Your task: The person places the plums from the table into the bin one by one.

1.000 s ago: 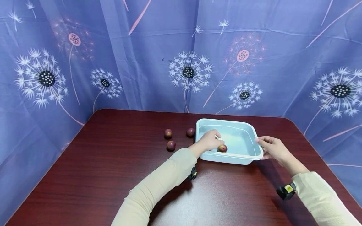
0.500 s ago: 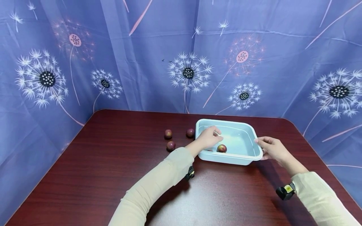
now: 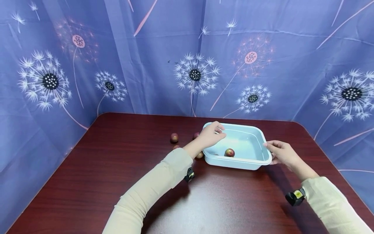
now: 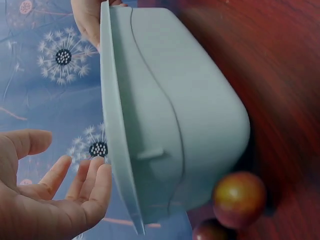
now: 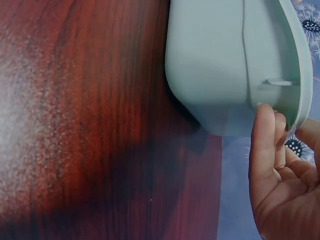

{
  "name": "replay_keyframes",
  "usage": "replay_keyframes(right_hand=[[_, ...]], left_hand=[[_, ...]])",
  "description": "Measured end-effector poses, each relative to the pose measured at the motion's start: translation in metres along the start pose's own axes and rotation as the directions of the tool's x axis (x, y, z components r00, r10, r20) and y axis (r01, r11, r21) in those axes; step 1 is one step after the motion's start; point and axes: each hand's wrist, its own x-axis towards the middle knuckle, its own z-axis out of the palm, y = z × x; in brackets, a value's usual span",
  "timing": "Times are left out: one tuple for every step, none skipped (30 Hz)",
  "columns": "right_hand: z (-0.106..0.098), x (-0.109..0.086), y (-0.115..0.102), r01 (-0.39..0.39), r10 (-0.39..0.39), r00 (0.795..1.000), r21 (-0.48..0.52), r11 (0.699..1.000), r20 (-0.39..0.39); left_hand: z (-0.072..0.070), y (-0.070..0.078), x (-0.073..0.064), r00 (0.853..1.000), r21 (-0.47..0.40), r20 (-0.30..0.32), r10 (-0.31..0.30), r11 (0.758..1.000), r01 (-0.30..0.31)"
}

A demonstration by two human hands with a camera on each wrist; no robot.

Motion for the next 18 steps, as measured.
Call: replay_keyframes(right_hand=[[0.0, 0.0, 0.0, 0.002, -0.002, 1.0, 0.0, 1.0, 0.0], [0.0, 0.0, 0.0, 0.004, -0.004, 1.0, 0.0, 1.0, -0.001], [0.001, 0.0, 0.0, 0.006, -0.006, 1.0, 0.001, 1.0, -0.001], [0.001, 0.0, 0.0, 0.007, -0.007, 1.0, 0.001, 1.0, -0.001], [0.001, 0.0, -0.001, 0.008, -0.008, 1.0, -0.002, 1.0, -0.001], [0.001, 0.0, -0.001, 0.008, -0.008, 1.0, -0.004, 1.0, 0.0], [0.001, 0.0, -0.001, 0.008, -0.008, 1.0, -0.007, 1.0, 0.001], [0.001, 0.0, -0.002, 0.007, -0.007, 1.0, -0.008, 1.0, 0.002], [0.001, 0.0, -0.002, 0.006, -0.006, 1.0, -0.012, 1.0, 0.002], [0.001, -0.001, -0.002, 0.005, -0.005, 1.0, -0.013, 1.0, 0.002], [0.001, -0.001, -0.002, 0.004, -0.004, 1.0, -0.014, 1.0, 0.001], [0.001, -0.001, -0.002, 0.005, -0.005, 1.0, -0.017, 1.0, 0.0], [0.001, -0.001, -0.002, 0.005, -0.005, 1.0, -0.017, 1.0, -0.002], [0.001, -0.001, -0.002, 0.006, -0.006, 1.0, -0.02, 1.0, -0.004], [0.001, -0.001, -0.002, 0.007, -0.007, 1.0, -0.021, 1.0, -0.006], [0.001, -0.001, -0.001, 0.007, -0.007, 1.0, -0.021, 1.0, -0.006], [0.001, -0.001, -0.001, 0.007, -0.007, 1.0, -0.021, 1.0, -0.006], [0.001, -0.001, -0.001, 0.007, -0.007, 1.0, -0.02, 1.0, -0.005]], left_hand=[[-0.003, -0.001, -0.001, 1.0, 0.001, -0.005, -0.002, 1.0, 0.002], [-0.005, -0.002, -0.001, 1.0, 0.005, -0.01, -0.001, 1.0, 0.002], [-0.008, -0.003, -0.002, 1.0, 0.01, -0.014, -0.001, 1.0, 0.001], [-0.01, -0.005, -0.002, 1.0, 0.013, -0.013, -0.002, 1.0, 0.002], [-0.013, -0.006, -0.003, 1.0, 0.017, -0.014, -0.002, 1.0, 0.002], [-0.016, -0.006, -0.004, 1.0, 0.02, -0.012, -0.005, 1.0, 0.005], [-0.018, -0.007, -0.004, 1.0, 0.024, -0.011, -0.005, 1.0, 0.005], [-0.02, -0.008, -0.005, 1.0, 0.03, -0.009, -0.005, 1.0, 0.005], [-0.023, -0.008, -0.006, 1.0, 0.037, -0.006, -0.004, 0.999, 0.004], [-0.025, -0.008, -0.007, 1.0, 0.042, -0.002, -0.004, 0.999, 0.004], [-0.027, -0.008, -0.007, 1.0, 0.052, 0.0, -0.001, 0.999, 0.001], [-0.029, -0.008, -0.008, 1.0, 0.06, 0.004, 0.001, 0.998, -0.002], [-0.031, -0.008, -0.009, 1.0, 0.069, 0.006, 0.005, 0.998, -0.005], [-0.033, -0.008, -0.01, 1.0, 0.078, 0.009, 0.008, 0.997, -0.008], [-0.035, -0.008, -0.011, 1.0, 0.086, 0.012, 0.008, 0.996, -0.009], [-0.037, -0.009, -0.012, 1.0, 0.094, 0.015, 0.007, 0.996, -0.008], [-0.039, -0.009, -0.013, 1.0, 0.103, 0.017, 0.005, 0.995, -0.006], [-0.041, -0.009, -0.014, 1.0, 0.108, 0.02, 0.001, 0.994, -0.003]])
